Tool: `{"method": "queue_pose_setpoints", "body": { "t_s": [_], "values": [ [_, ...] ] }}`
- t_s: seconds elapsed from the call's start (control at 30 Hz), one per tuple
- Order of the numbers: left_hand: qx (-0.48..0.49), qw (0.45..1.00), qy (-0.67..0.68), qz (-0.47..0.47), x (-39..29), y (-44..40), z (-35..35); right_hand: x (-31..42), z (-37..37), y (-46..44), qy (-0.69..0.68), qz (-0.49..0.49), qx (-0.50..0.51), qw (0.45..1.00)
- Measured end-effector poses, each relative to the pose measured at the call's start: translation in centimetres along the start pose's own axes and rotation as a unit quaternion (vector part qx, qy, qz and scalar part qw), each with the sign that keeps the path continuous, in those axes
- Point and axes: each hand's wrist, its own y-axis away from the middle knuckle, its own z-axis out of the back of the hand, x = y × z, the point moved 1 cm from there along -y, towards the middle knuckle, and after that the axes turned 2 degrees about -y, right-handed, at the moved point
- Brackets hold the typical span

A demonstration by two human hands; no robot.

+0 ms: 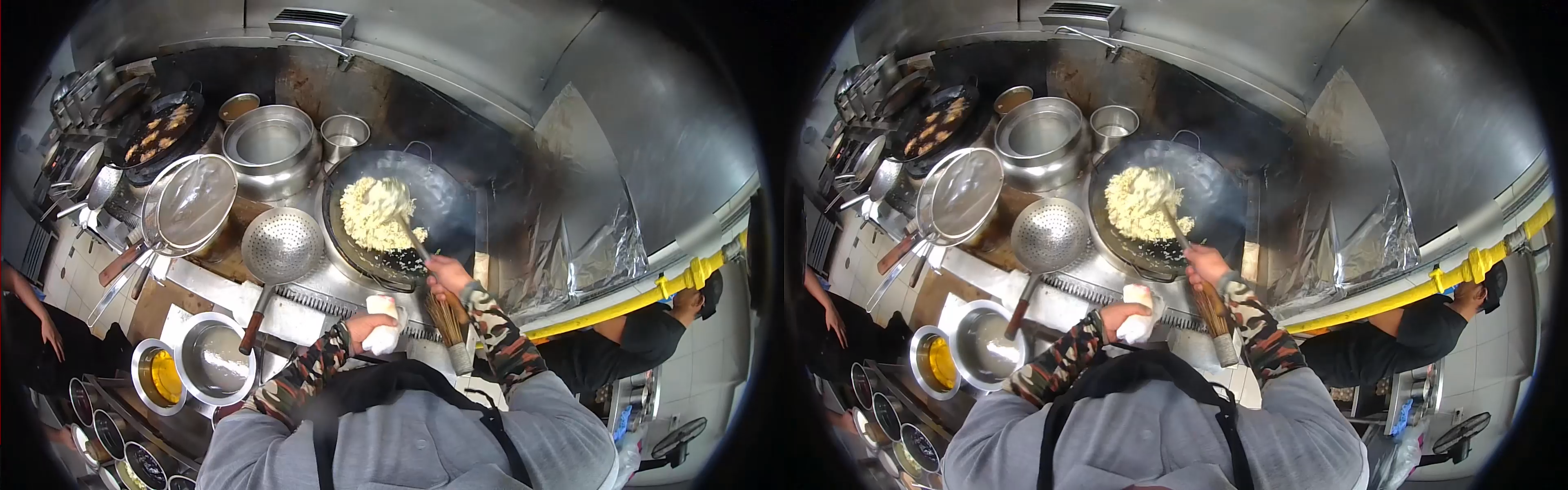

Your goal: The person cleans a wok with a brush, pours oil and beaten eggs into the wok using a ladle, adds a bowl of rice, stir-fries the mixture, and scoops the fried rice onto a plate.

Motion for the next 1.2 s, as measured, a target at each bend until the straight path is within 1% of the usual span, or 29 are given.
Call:
{"method": "queue_pose_setpoints", "body": {
  "t_s": [0.03, 0.07, 0.1, 0.17, 0.2, 0.23, 0.27, 0.3, 0.33, 0.37, 0.4, 0.43, 0.47, 0.53, 0.57, 0.63, 0.67, 0.7, 0.73, 0.8, 0.83, 0.87, 0.93, 1.0, 1.03, 1.07, 1.13, 1.17, 1.2],
  "values": [
    [0.000, 1.000, 0.002, 0.000, 0.0, 0.8, -0.7, 0.7, -1.0, 0.1, 0.196, 0.143, -0.054, 0.969],
    [-0.008, 1.000, -0.019, -0.012, 0.0, 2.0, -1.4, 0.9, -1.6, 0.5, 0.379, 0.276, -0.102, 0.877],
    [-0.015, 0.999, -0.044, -0.026, -0.5, 3.2, -1.7, 1.2, -1.2, 1.4, 0.274, 0.233, -0.084, 0.929],
    [0.009, 0.997, -0.054, -0.054, -0.3, 3.3, -0.2, 1.9, -0.7, 4.7, 0.143, 0.136, -0.023, 0.980],
    [0.007, 0.997, -0.052, -0.055, -0.5, 3.3, -0.3, 1.6, -0.5, 5.6, 0.068, 0.079, 0.019, 0.994],
    [-0.002, 0.997, -0.037, -0.061, -0.6, 3.4, -0.7, 1.4, -0.2, 4.7, 0.067, 0.077, 0.019, 0.995],
    [-0.011, 0.998, -0.022, -0.064, -0.6, 3.4, -0.9, 0.7, 0.2, 3.2, 0.024, -0.021, 0.011, 0.999],
    [0.004, 0.999, -0.034, -0.025, -0.8, 3.0, -1.0, 0.2, 0.5, 1.9, -0.015, -0.118, 0.006, 0.993],
    [0.003, 0.999, -0.033, -0.029, -1.2, 2.8, -1.2, 0.0, -0.2, 1.3, -0.011, -0.117, 0.007, 0.993],
    [-0.023, 0.997, -0.073, -0.025, -1.3, 2.7, -1.4, -0.2, -0.9, 0.7, 0.157, 0.058, -0.054, 0.984],
    [-0.048, 0.992, -0.113, -0.015, -1.0, 2.8, -1.6, -0.6, -1.2, 0.6, 0.310, 0.228, -0.112, 0.916],
    [-0.041, 0.992, -0.117, -0.036, -1.2, 3.3, -1.5, -0.3, 0.5, 1.0, 0.243, 0.199, -0.091, 0.945],
    [-0.047, 0.987, -0.143, -0.063, -1.6, 4.1, -1.7, 0.8, -0.3, 5.4, 0.160, 0.159, -0.052, 0.973],
    [-0.067, 0.986, -0.117, -0.100, -1.2, 5.0, -1.2, 1.4, 1.6, 8.7, 0.075, 0.061, 0.001, 0.995],
    [-0.079, 0.988, -0.111, -0.078, -1.5, 5.3, -1.4, 0.8, 2.3, 7.9, 0.076, 0.059, 0.001, 0.995],
    [-0.076, 0.986, -0.133, -0.065, -1.3, 4.6, -2.1, -1.0, 4.7, 4.1, 0.016, -0.027, -0.012, 0.999],
    [-0.074, 0.983, -0.157, -0.058, -1.4, 4.0, -2.3, -1.4, 5.1, 1.7, 0.016, -0.024, -0.011, 1.000],
    [-0.056, 0.975, -0.209, -0.053, -1.1, 3.2, -2.1, -1.3, 4.9, -1.1, 0.226, 0.169, -0.069, 0.957],
    [-0.058, 0.975, -0.208, -0.054, -1.1, 3.5, -2.5, -1.2, 4.4, -2.4, 0.413, 0.346, -0.119, 0.834],
    [-0.039, 0.973, -0.221, -0.063, -1.8, 4.2, -3.2, 1.6, 1.4, 0.5, 0.257, 0.225, -0.134, 0.930],
    [-0.043, 0.972, -0.207, -0.105, -1.5, 4.2, -2.9, 3.2, 0.7, 2.1, 0.162, 0.173, -0.095, 0.967],
    [-0.045, 0.971, -0.210, -0.106, -1.6, 4.0, -2.5, 4.3, 1.6, 1.5, 0.099, 0.138, -0.057, 0.984],
    [-0.029, 0.982, -0.173, -0.077, -1.1, 4.0, -1.7, 4.5, 3.3, -1.5, 0.133, 0.128, -0.099, 0.978],
    [-0.033, 0.980, -0.181, -0.078, -0.8, 4.3, -1.6, 4.0, 2.7, -2.1, 0.262, 0.200, -0.103, 0.938],
    [-0.044, 0.977, -0.177, -0.114, -0.4, 4.3, -1.2, 3.6, 2.1, -1.9, 0.365, 0.268, -0.133, 0.882],
    [-0.055, 0.973, -0.171, -0.147, -0.3, 4.6, -1.4, 3.6, 1.5, -0.3, 0.367, 0.268, -0.131, 0.881],
    [-0.067, 0.973, -0.154, -0.161, -0.3, 5.1, -0.9, 3.7, 1.2, 2.9, 0.120, 0.154, -0.060, 0.979],
    [-0.090, 0.976, -0.131, -0.149, -0.2, 4.9, -0.2, 3.7, 2.6, 2.9, 0.047, 0.100, -0.005, 0.994],
    [-0.112, 0.979, -0.110, -0.134, 0.1, 4.9, 0.5, 3.2, 3.5, 1.4, 0.044, 0.100, -0.007, 0.994]
  ]
}}
